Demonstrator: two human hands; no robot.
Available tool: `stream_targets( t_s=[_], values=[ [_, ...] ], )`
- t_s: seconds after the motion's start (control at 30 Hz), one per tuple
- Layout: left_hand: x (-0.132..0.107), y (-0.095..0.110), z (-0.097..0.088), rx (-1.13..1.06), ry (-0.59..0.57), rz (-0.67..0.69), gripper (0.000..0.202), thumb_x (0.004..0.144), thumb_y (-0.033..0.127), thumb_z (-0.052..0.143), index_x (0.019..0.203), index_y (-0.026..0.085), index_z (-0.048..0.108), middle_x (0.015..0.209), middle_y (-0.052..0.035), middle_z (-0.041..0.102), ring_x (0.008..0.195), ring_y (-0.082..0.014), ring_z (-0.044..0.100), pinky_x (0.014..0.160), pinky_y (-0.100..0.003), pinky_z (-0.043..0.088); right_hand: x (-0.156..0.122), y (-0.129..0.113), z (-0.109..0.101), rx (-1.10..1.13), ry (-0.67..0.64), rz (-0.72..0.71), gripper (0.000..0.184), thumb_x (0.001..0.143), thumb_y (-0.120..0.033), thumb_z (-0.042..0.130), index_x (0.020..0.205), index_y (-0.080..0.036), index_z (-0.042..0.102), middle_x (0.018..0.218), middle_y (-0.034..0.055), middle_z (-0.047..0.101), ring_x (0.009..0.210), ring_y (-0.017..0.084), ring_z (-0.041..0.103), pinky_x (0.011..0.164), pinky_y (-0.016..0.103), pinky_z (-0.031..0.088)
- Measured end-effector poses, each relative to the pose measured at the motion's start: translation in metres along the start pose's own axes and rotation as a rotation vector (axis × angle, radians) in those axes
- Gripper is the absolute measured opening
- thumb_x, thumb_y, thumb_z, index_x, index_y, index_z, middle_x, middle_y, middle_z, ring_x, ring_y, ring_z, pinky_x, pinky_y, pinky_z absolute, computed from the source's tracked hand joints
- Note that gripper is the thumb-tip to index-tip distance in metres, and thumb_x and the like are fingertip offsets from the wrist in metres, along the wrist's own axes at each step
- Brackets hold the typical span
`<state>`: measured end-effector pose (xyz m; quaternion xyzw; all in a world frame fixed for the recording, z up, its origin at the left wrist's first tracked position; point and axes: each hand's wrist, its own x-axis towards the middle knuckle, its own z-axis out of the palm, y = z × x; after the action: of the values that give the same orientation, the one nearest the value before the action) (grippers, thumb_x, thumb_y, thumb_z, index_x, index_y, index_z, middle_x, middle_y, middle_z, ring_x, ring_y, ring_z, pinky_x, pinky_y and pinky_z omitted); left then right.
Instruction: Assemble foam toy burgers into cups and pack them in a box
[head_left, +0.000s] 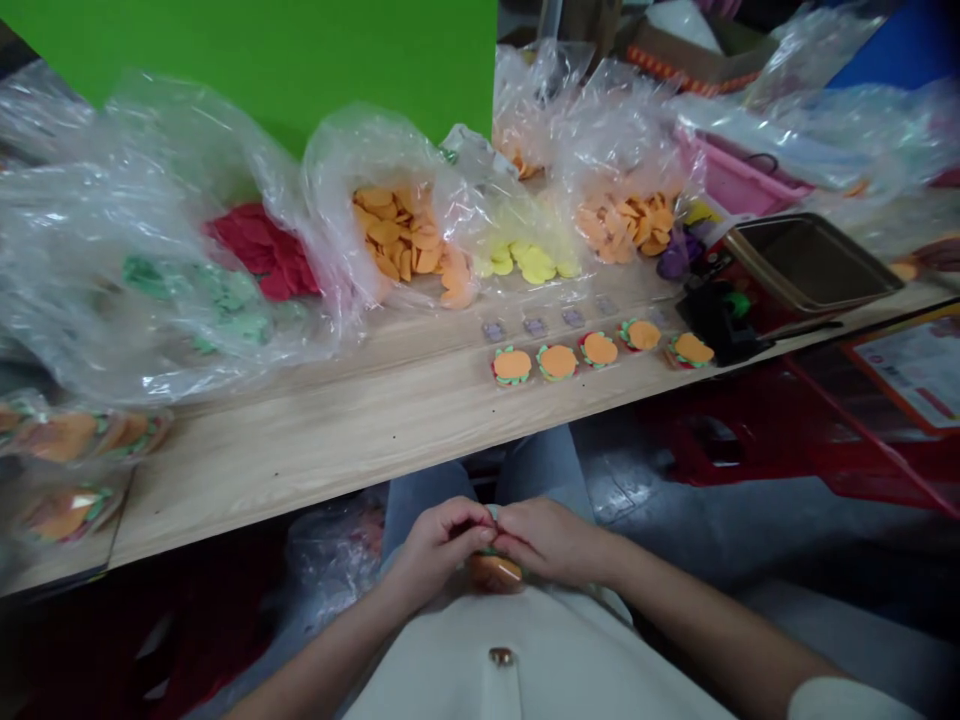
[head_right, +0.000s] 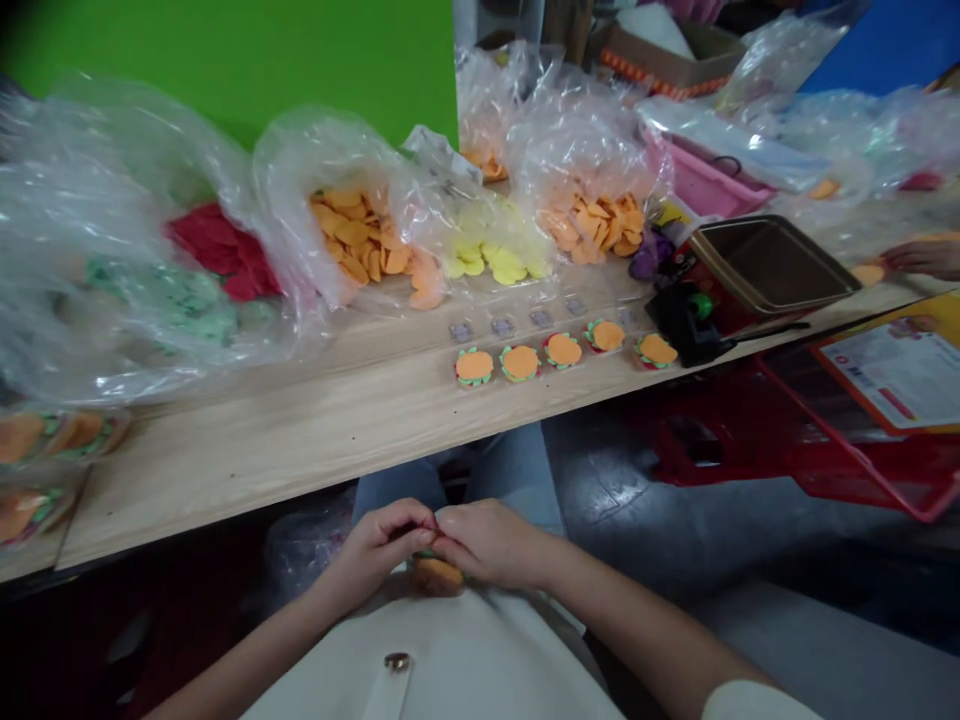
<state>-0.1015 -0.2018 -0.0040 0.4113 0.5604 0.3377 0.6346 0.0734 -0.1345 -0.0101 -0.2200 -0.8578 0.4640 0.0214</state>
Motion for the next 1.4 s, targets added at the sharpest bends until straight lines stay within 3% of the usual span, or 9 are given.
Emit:
stream_targets(
  t_s=[0.13, 0.3, 0.53, 0.83, 0.93, 1.03, 1.1, 1.23, 1.4],
  values=[
    [0.005, 0.0, 0.003, -0.032, 0.078, 0.004, 0.013, 0.071, 0.029, 0.062, 0.069, 0.017, 0.066, 0.071, -0.0027, 0.059, 0.069, -0.0138, 0.051, 0.064, -0.022, 0.04, -0.003, 0.012, 0.007, 0.136, 0.122, 0.055, 0.025, 0.086, -0.036, 0.042, 0.07, -0.019, 0.05, 0.065, -0.0022, 0.051, 0.06, 0.011, 0.045, 0.056, 0.021, 0.032],
    [0.033, 0.012, 0.0, -0.495, 0.244, -0.134, 0.018, 0.072, 0.033, 0.062, 0.073, 0.015, 0.06, 0.068, 0.0007, 0.058, 0.06, -0.0093, 0.05, 0.06, -0.021, 0.041, -0.007, 0.027, 0.026, 0.643, 0.499, 0.337, 0.032, 0.089, -0.046, 0.031, 0.076, -0.019, 0.044, 0.059, -0.0037, 0.048, 0.054, 0.01, 0.047, 0.052, 0.022, 0.037],
    [0.065, 0.038, 0.008, -0.712, 0.254, -0.112, 0.023, 0.068, 0.035, 0.067, 0.077, 0.015, 0.06, 0.073, 0.0004, 0.062, 0.059, -0.0086, 0.054, 0.057, -0.021, 0.044, -0.007, 0.027, 0.035, 1.051, 0.642, 0.229, 0.035, 0.086, -0.053, 0.036, 0.076, -0.02, 0.042, 0.057, -0.0006, 0.056, 0.052, 0.013, 0.054, 0.055, 0.027, 0.045],
    [0.089, 0.056, 0.053, -0.67, 0.137, 0.081, 0.049, 0.073, 0.036, 0.062, 0.118, 0.031, 0.044, 0.122, -0.0035, 0.053, 0.1, -0.0177, 0.056, 0.079, -0.029, 0.048, 0.006, 0.04, 0.005, 0.898, 0.83, 0.237, 0.029, 0.084, -0.049, 0.037, 0.078, -0.022, 0.044, 0.063, -0.0001, 0.053, 0.058, 0.014, 0.053, 0.057, 0.029, 0.046],
    [0.101, 0.06, 0.055, -0.618, 0.213, 0.075, 0.051, 0.07, 0.028, 0.066, 0.116, 0.03, 0.043, 0.122, -0.0034, 0.051, 0.101, -0.0168, 0.055, 0.079, -0.026, 0.048, -0.03, 0.082, -0.036, 0.617, 0.964, 0.333, 0.025, 0.077, -0.046, 0.049, 0.076, -0.021, 0.048, 0.067, -0.0002, 0.053, 0.063, 0.015, 0.051, 0.061, 0.029, 0.044],
    [0.113, 0.063, 0.046, -0.541, 0.231, 0.02, 0.048, 0.068, 0.027, 0.068, 0.111, 0.025, 0.047, 0.115, -0.004, 0.054, 0.095, -0.0165, 0.057, 0.072, -0.023, 0.05, -0.097, 0.142, -0.115, 0.454, 1.519, 0.662, 0.025, 0.069, -0.043, 0.057, 0.073, -0.02, 0.05, 0.068, -0.0009, 0.052, 0.066, 0.014, 0.049, 0.063, 0.028, 0.042],
    [0.121, 0.062, 0.041, -0.531, 0.243, 0.012, 0.046, 0.066, 0.028, 0.07, 0.107, 0.025, 0.05, 0.113, -0.002, 0.055, 0.091, -0.0143, 0.057, 0.068, -0.019, 0.05, -0.14, 0.178, -0.173, 0.482, 1.658, 0.751, 0.023, 0.076, -0.042, 0.046, 0.079, -0.02, 0.048, 0.071, -0.0005, 0.052, 0.066, 0.013, 0.048, 0.062, 0.028, 0.043],
    [0.13, 0.059, 0.047, -0.523, 0.27, -0.027, 0.052, 0.063, 0.034, 0.071, 0.111, 0.028, 0.051, 0.118, 0.0003, 0.054, 0.097, -0.0163, 0.055, 0.07, -0.019, 0.05, -0.178, 0.224, -0.253, 0.708, 1.502, 0.79, 0.023, 0.078, -0.038, 0.046, 0.072, -0.017, 0.052, 0.065, 0.0022, 0.054, 0.058, 0.013, 0.05, 0.057, 0.031, 0.047],
    [0.135, 0.055, 0.061, -0.517, 0.276, -0.043, 0.06, 0.064, 0.035, 0.07, 0.119, 0.031, 0.046, 0.127, 0.0008, 0.05, 0.114, -0.021, 0.047, 0.076, -0.02, 0.05, -0.173, 0.243, -0.278, 0.872, 1.248, 0.753, 0.017, 0.061, -0.023, 0.069, 0.065, -0.015, 0.055, 0.061, 0.002, 0.057, 0.056, 0.014, 0.052, 0.054, 0.035, 0.049]
  ],
)
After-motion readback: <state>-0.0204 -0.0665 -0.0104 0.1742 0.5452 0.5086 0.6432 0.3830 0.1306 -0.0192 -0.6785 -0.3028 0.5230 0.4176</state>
